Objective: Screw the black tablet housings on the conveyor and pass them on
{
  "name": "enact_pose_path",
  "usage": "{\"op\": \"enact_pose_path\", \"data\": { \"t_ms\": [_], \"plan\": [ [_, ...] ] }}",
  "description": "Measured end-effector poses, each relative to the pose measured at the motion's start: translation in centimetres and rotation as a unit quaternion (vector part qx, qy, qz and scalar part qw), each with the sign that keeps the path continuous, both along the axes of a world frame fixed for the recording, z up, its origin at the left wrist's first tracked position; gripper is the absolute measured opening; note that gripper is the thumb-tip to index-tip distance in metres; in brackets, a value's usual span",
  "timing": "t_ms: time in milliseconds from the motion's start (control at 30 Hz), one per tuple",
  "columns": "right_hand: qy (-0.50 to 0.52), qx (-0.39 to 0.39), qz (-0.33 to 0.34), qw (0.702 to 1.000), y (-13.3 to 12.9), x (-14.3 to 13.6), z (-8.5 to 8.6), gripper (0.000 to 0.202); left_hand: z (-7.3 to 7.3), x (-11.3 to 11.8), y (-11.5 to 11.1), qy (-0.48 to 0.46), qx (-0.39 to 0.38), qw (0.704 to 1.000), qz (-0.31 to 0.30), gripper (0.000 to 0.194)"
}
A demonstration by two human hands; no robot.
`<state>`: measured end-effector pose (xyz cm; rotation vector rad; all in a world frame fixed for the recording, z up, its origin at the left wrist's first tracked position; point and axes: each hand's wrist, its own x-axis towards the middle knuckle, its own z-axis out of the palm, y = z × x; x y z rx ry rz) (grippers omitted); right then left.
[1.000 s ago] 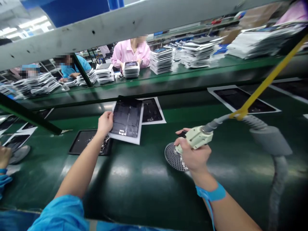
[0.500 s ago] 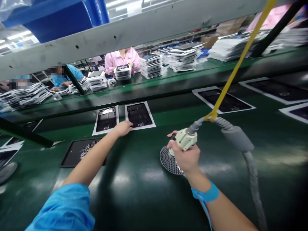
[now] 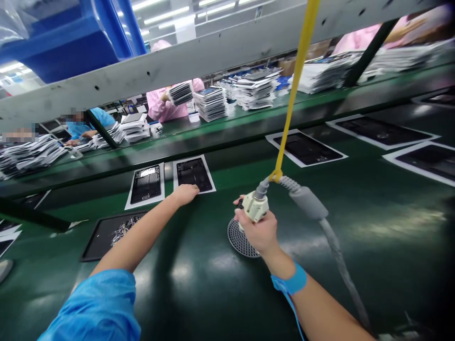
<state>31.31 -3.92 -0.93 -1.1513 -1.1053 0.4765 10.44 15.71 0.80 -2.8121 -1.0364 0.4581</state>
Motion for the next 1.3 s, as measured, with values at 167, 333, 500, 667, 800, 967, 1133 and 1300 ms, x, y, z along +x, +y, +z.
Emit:
{"op": "enact_pose_path", "data": {
  "t_ms": [167, 333, 500, 667, 800, 967, 1133, 1300],
  "plan": [
    [-0.014, 0.002, -0.008, 1.000, 0.2, 0.3, -0.1, 0.022, 1.0, 0.8, -0.4, 0.010, 0.014, 1.000, 0.010, 0.026],
    [0.001, 0.010, -0.032, 0.999, 0.5, 0.7, 0.4, 0.023, 3.5, -1.2, -5.4, 0.016, -0.010, 1.000, -0.023, 0.019],
    [0.023, 0.005, -0.022, 0.999, 0.4, 0.5, 0.9, 0.023, 4.1, -3.5, -17.3, -0.006, -0.083, 0.990, -0.117, 0.013],
    [0.032, -0.006, -0.017, 0.999, 0.1, 0.1, 1.2, 0.020, 1.0, -3.9, -28.4, -0.051, -0.157, 0.968, -0.190, 0.008],
    [0.046, -0.016, -0.031, 0.998, 0.1, 0.0, 1.2, 0.024, -1.8, -3.3, -32.0, -0.073, -0.177, 0.962, -0.196, 0.012],
    [0.038, -0.030, -0.062, 0.997, 0.0, -0.1, 1.4, 0.017, 0.1, -4.4, -30.3, -0.141, -0.252, 0.945, -0.153, 0.018],
    [0.016, -0.032, -0.067, 0.997, -0.1, -0.2, 1.6, 0.010, 4.4, -12.1, -23.1, -0.240, -0.168, 0.946, 0.141, 0.018],
    [0.010, -0.023, -0.056, 0.998, -0.2, -0.2, 1.2, 0.014, 4.9, -23.1, -15.4, -0.172, 0.039, 0.897, 0.406, 0.024]
  ]
}}
